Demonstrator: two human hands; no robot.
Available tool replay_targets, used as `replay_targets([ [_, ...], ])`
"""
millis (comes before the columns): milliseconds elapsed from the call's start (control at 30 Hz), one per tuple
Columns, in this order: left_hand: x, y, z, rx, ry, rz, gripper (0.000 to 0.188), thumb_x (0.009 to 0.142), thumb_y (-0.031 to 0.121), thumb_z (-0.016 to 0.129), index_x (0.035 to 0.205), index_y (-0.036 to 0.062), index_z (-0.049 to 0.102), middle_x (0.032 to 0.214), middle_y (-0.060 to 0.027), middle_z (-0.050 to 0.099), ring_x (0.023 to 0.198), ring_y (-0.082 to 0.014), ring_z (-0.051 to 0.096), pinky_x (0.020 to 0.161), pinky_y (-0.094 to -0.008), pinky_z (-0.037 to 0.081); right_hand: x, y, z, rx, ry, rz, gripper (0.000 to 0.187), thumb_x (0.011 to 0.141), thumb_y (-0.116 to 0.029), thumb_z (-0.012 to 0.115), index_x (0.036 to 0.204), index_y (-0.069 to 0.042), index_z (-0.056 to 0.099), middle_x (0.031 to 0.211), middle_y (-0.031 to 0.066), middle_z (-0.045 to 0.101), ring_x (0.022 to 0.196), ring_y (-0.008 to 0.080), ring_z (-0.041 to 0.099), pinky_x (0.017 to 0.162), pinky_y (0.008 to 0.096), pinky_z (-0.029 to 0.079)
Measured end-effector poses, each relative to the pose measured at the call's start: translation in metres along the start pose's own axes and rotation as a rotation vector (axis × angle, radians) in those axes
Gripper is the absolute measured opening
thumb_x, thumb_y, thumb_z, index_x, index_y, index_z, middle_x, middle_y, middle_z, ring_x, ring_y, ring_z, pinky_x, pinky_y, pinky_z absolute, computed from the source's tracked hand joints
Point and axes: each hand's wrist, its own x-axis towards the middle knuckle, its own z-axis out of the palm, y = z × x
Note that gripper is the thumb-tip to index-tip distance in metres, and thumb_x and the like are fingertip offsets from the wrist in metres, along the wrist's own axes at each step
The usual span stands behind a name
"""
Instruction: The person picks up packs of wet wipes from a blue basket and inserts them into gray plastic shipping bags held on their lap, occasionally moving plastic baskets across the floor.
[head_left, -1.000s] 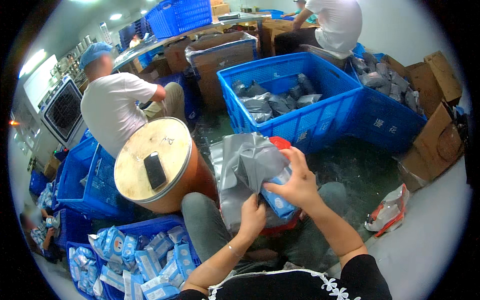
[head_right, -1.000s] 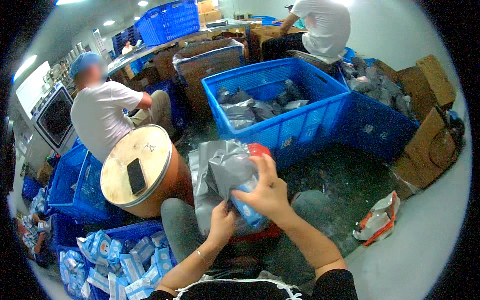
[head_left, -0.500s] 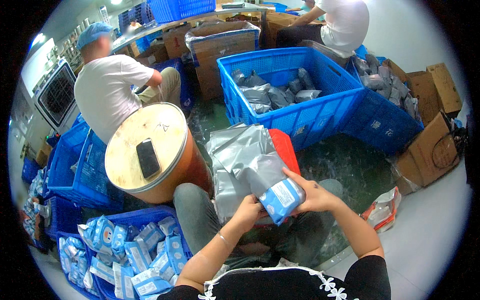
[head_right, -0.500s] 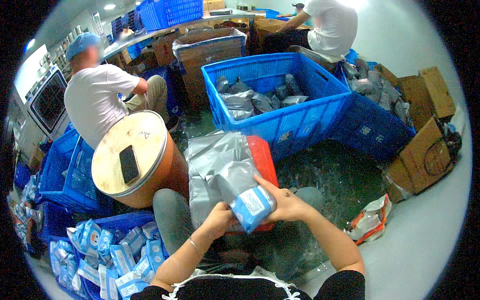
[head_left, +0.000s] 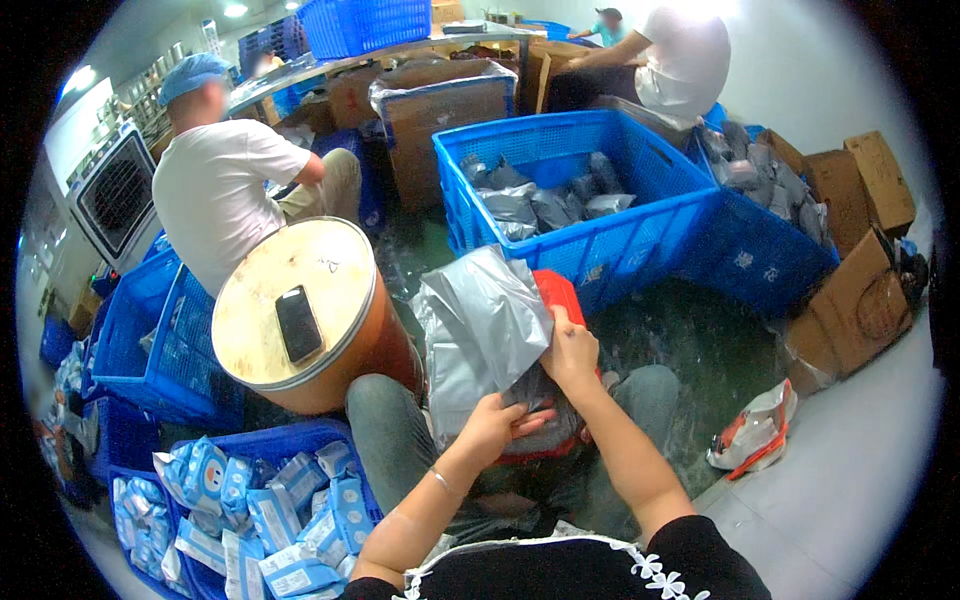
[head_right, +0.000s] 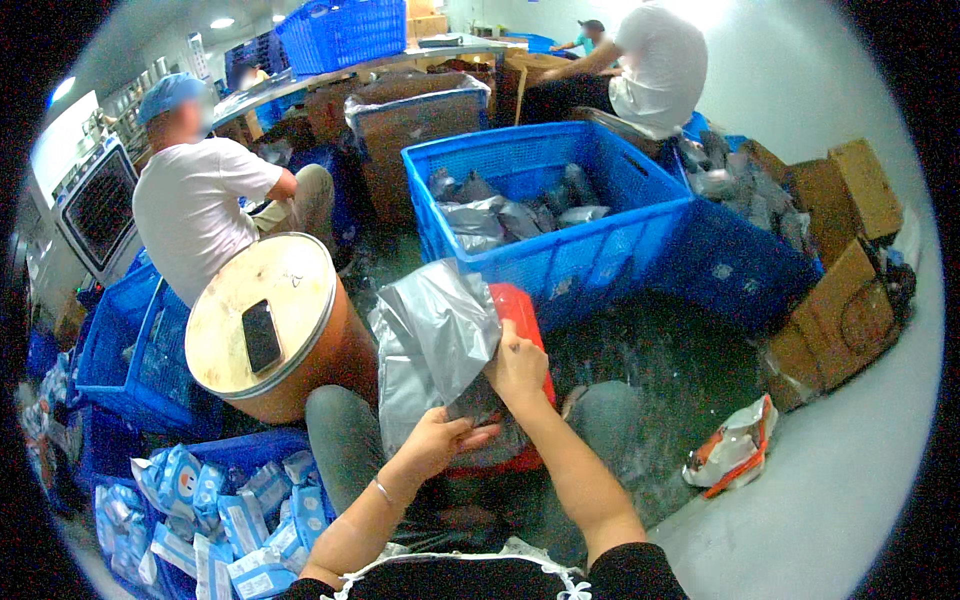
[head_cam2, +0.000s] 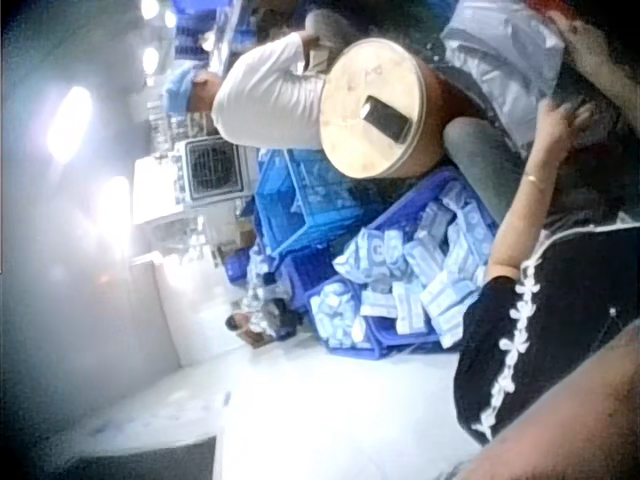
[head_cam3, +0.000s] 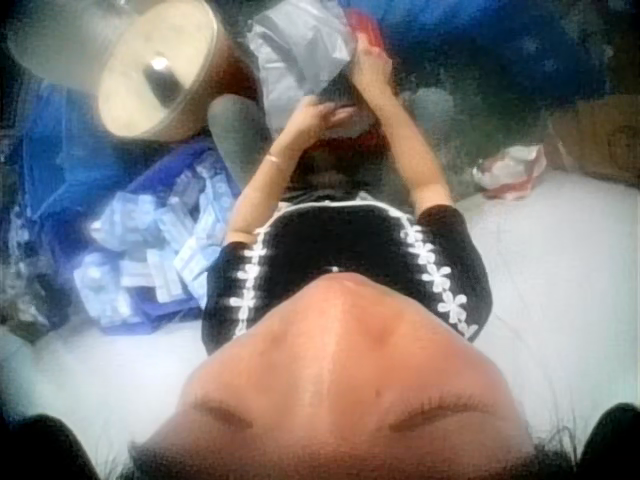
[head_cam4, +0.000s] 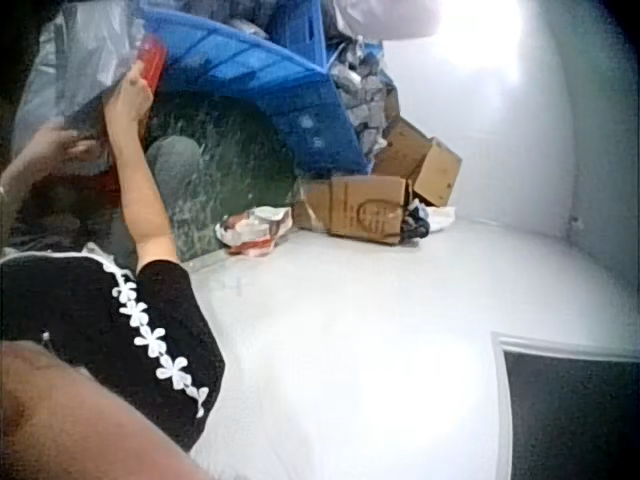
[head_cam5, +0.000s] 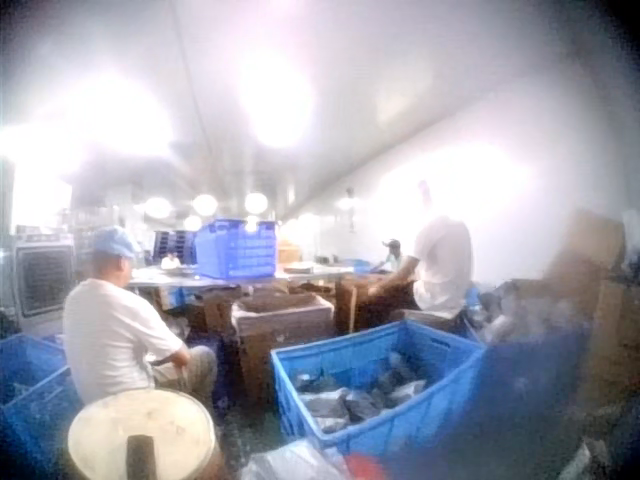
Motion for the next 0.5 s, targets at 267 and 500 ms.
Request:
replay_targets([
  [267,-0.019,0.015,0.001,0.035,0.223,-0.109,0.038,0.099,0.025,0.053,0.116,-0.0087,0.051,0.111,-0.0191,0.063,0.091,-0.029,0.069,0.074,-0.0326,0.059,-0.026,0.055,-0.071,0.167,-0.059,0.045,0.033,0.071,-0.018,0.076,0.101,-0.007,0.067,0.079,0.0109,0.068,0.071,0.0259,0.067,0.066,0.0362,0.051],
  [500,-0.019,-0.001,-0.026,0.091,0.297,0.062,0.027,0.098,0.022,0.05,0.104,-0.0014,0.062,0.09,-0.0112,0.068,0.081,-0.0229,0.07,0.07,-0.0334,0.057,-0.042,-0.022,-0.039,0.604,-0.431,-0.597,0.021,0.076,-0.013,0.073,0.093,-0.002,0.067,0.088,0.0138,0.065,0.081,0.0247,0.067,0.072,0.0323,0.052],
])
